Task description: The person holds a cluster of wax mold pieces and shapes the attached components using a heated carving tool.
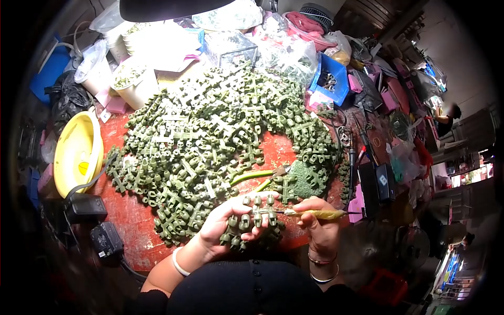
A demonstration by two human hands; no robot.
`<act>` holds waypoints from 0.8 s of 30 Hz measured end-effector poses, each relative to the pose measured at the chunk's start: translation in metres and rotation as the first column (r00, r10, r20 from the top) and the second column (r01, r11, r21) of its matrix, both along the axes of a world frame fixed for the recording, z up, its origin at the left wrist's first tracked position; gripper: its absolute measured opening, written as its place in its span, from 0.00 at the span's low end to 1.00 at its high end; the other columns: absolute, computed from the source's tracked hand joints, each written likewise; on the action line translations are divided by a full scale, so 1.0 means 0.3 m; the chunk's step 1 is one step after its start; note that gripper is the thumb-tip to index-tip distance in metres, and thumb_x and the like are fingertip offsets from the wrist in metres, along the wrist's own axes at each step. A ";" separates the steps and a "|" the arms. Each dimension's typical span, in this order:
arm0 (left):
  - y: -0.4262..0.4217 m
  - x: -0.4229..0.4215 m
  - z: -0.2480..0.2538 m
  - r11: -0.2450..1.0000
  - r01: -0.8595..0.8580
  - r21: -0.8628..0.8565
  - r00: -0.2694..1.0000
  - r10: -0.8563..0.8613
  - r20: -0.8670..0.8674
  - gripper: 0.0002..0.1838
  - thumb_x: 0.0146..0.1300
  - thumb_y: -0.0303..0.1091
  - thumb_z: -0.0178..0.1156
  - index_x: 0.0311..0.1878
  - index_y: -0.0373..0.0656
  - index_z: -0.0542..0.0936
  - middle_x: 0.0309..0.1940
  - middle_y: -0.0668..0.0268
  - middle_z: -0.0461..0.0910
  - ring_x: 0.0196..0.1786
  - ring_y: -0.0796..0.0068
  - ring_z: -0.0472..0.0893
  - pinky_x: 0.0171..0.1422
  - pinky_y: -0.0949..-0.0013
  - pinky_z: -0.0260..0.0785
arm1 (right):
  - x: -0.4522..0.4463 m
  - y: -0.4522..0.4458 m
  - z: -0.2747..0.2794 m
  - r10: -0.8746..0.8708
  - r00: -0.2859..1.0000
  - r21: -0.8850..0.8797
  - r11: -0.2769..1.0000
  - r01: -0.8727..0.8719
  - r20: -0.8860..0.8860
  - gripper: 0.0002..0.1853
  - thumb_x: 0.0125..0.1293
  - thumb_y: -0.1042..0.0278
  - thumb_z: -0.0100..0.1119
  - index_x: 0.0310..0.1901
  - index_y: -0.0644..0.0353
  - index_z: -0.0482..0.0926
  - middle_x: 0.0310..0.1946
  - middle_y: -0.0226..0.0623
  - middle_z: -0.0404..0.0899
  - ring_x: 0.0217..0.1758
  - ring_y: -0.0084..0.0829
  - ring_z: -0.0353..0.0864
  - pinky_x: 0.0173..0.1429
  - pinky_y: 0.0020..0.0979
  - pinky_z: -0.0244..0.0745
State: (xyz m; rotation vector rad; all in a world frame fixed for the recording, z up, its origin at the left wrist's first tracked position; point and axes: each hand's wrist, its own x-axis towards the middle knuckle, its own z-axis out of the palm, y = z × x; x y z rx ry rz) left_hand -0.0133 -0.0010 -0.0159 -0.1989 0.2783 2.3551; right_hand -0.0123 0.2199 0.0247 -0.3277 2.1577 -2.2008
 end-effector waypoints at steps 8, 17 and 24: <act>0.006 -0.002 0.056 0.994 -0.006 -0.113 0.999 0.002 -0.035 0.31 0.70 0.45 0.47 0.70 0.34 0.66 0.39 0.55 0.81 0.30 0.75 0.78 0.27 0.79 0.70 | -0.018 -0.003 0.004 0.027 0.999 -0.048 0.998 -0.029 -0.034 0.13 0.67 0.65 0.67 0.44 0.68 0.83 0.35 0.35 0.80 0.37 0.22 0.75 0.42 0.22 0.68; 0.009 0.004 0.033 0.995 -0.010 -0.094 0.999 0.006 -0.045 0.29 0.73 0.46 0.44 0.68 0.34 0.68 0.40 0.55 0.81 0.32 0.75 0.78 0.28 0.77 0.70 | -0.030 -0.003 0.036 0.108 0.977 0.157 0.984 -0.079 -0.185 0.12 0.66 0.65 0.68 0.42 0.66 0.84 0.32 0.37 0.81 0.33 0.25 0.76 0.38 0.27 0.68; 0.015 0.004 0.064 0.947 -0.187 -0.262 0.982 0.170 -0.088 0.25 0.71 0.37 0.56 0.67 0.38 0.68 0.49 0.60 0.81 0.43 0.74 0.81 0.36 0.78 0.69 | 0.017 -0.025 0.097 0.094 0.911 0.274 0.962 0.022 -0.402 0.12 0.62 0.70 0.70 0.46 0.63 0.84 0.30 0.37 0.81 0.30 0.31 0.78 0.36 0.29 0.73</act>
